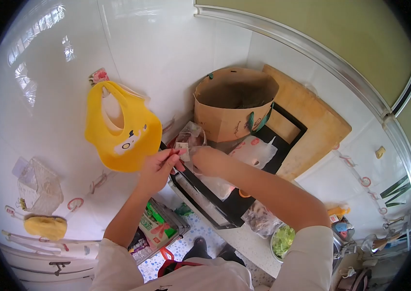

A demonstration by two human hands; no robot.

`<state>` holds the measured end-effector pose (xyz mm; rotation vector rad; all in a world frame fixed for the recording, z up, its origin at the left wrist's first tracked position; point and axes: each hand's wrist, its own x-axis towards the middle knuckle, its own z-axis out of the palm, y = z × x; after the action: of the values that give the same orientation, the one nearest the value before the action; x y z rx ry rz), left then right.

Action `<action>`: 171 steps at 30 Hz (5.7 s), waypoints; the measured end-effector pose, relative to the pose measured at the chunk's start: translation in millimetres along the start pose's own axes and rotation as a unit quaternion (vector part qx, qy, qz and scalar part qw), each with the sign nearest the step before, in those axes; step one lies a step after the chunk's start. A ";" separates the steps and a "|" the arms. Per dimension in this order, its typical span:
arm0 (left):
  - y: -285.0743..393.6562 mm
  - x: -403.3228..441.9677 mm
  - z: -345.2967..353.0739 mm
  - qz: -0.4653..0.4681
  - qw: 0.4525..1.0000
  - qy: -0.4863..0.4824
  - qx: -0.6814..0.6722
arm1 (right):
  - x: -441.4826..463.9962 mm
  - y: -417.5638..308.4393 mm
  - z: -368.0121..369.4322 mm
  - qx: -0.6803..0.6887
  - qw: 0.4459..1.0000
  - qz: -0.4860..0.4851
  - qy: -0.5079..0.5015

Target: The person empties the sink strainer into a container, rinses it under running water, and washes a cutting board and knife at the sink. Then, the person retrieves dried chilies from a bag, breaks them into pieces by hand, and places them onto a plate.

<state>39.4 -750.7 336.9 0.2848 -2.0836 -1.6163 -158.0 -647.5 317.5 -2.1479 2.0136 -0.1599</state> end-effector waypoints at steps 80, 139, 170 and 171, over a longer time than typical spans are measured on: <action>5.9 -46.8 -1.8 -0.076 0.991 -0.074 -0.085 | -71.7 19.2 -63.3 0.515 0.840 0.157 0.069; 208.0 -789.6 779.9 -0.246 0.253 -0.934 -0.049 | -945.9 -839.5 360.1 0.017 -0.164 0.398 0.903; 262.1 -1200.1 923.2 -0.289 0.386 -0.866 0.133 | -1386.2 -1175.6 678.6 0.115 -0.173 0.667 0.716; 263.3 -1202.7 924.9 -0.290 0.383 -0.866 0.138 | -1378.6 -1173.9 681.0 0.123 -0.191 0.654 0.721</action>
<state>653.0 645.2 121.9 -1.6024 -4.0768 -2.0754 1032.9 838.3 -23.7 -1.6154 -1.0390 1.3587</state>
